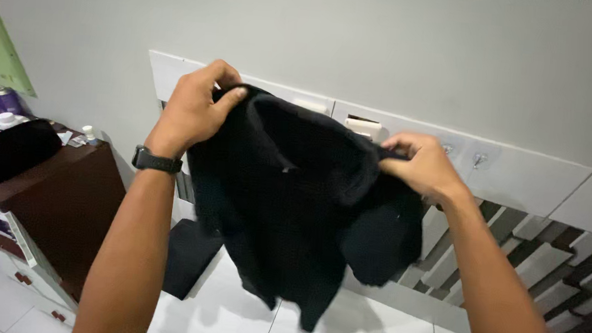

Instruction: The person takes a black shirt from a bin, spreads it out on a white surface, and folds it into a square before placing it inside a cabinet.

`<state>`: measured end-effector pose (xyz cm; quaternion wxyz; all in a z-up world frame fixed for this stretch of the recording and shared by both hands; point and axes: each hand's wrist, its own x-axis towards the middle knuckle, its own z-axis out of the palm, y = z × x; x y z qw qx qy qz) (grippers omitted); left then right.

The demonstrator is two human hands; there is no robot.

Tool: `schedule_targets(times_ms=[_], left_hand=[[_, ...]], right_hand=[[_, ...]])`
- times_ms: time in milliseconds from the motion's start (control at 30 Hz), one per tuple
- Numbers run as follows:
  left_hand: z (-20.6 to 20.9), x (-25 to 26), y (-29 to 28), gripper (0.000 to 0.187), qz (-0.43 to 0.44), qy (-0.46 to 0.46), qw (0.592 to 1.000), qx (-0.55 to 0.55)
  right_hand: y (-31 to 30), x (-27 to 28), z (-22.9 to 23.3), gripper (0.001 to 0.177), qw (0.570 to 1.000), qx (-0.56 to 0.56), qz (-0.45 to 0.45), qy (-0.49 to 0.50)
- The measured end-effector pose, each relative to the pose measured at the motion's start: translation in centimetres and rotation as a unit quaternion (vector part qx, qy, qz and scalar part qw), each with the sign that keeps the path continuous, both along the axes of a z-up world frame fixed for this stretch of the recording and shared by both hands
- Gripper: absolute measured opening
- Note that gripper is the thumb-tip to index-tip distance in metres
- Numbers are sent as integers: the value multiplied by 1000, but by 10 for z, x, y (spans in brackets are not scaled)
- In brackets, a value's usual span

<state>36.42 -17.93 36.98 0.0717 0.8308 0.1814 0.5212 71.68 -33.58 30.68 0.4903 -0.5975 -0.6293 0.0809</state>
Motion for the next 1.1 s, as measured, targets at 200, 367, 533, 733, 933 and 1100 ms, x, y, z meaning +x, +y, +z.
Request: schedule_targets(times_ms=[200, 367, 533, 733, 933, 1100], left_hand=[[-18, -8, 18, 18, -32, 17, 999, -23], [-36, -3, 26, 21, -76, 76, 989, -100], [-66, 15, 20, 32, -34, 84, 987, -130], [-166, 83, -46, 31, -345, 113, 917, -168], [-269, 173, -178, 31, -540, 170, 717, -407], [-316, 193, -221, 38, -518, 57, 482, -705]], right_hand=[[9, -12, -13, 14, 999, 43, -31, -2], [-5, -27, -29, 15, 984, 93, -116, -100], [-44, -3, -68, 19, 992, -33, -96, -72], [-94, 76, -183, 16, 926, 109, -358, -41], [-139, 177, -250, 13, 842, 343, -374, 184], [-167, 202, -169, 15, 839, 425, -339, -35]])
